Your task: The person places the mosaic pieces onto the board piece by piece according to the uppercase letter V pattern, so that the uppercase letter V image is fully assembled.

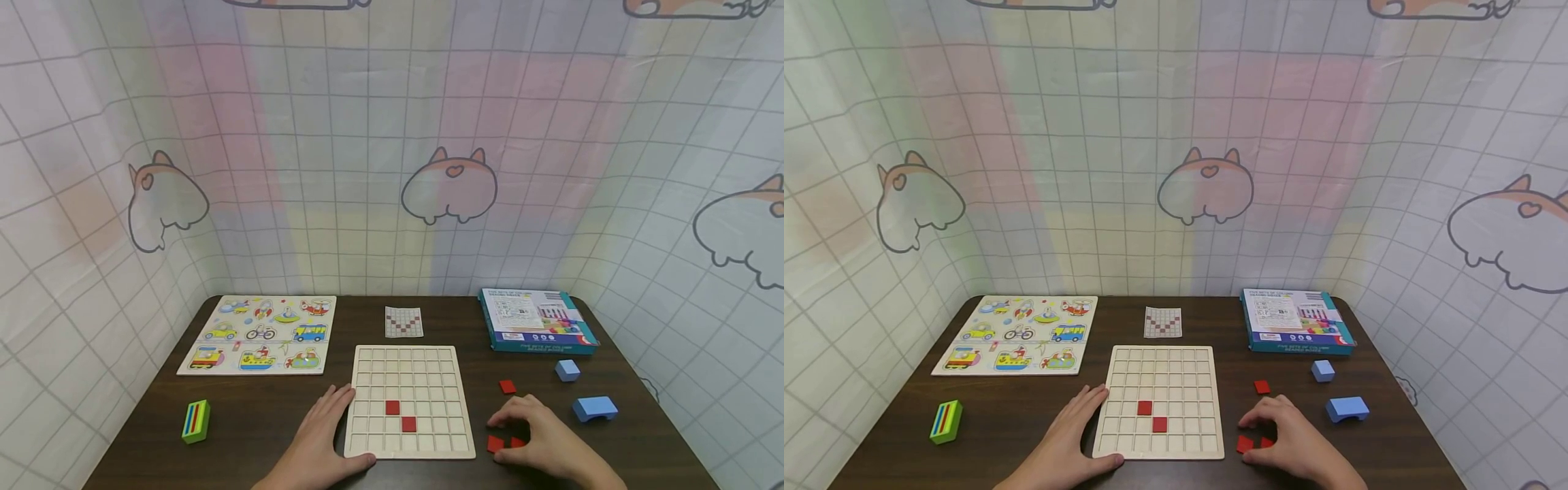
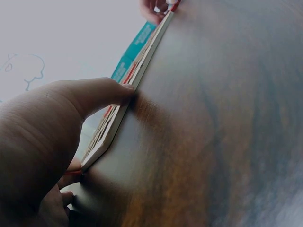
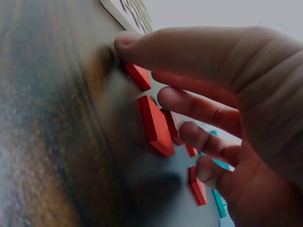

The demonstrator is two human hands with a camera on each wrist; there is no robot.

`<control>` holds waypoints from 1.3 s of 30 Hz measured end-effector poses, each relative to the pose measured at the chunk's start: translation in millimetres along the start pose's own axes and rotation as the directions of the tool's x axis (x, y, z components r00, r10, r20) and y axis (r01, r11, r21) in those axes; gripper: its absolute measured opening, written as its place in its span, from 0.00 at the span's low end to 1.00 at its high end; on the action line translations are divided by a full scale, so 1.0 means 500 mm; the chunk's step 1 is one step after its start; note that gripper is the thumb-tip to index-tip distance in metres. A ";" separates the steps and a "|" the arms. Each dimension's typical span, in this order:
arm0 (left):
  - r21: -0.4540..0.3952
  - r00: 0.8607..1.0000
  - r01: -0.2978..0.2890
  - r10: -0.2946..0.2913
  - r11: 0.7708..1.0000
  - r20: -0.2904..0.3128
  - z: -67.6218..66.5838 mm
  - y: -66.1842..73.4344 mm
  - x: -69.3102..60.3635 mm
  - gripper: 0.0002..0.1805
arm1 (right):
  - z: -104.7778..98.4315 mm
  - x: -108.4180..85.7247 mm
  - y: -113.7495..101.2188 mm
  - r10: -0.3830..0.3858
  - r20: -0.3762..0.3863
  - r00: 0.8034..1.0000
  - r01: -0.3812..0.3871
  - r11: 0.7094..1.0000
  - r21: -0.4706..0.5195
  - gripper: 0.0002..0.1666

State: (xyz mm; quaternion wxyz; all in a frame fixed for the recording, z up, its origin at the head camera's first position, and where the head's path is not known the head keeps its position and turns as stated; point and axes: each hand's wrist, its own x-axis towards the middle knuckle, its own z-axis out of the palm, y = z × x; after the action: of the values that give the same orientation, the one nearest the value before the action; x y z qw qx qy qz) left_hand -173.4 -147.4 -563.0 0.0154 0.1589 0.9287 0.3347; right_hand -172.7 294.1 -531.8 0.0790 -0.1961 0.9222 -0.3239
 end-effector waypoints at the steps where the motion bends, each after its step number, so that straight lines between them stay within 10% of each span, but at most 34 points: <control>1: 0.000 1.000 0.000 0.000 1.000 0.000 0.000 0.000 0.000 0.66 | 0.000 0.000 0.000 0.000 0.003 1.000 0.000 1.000 -0.002 0.22; 39: -0.019 0.999 0.020 -0.020 1.000 0.045 0.000 -0.004 0.004 0.68 | 0.021 0.021 0.006 0.016 -0.088 0.996 -0.014 1.000 0.019 0.12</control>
State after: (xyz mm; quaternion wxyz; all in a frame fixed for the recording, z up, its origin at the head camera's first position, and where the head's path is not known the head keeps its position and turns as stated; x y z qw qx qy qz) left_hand -175.9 -148.4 -564.1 0.0409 0.1568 0.9264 0.3399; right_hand -180.6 285.9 -542.3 0.0426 -0.1739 0.9233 -0.3399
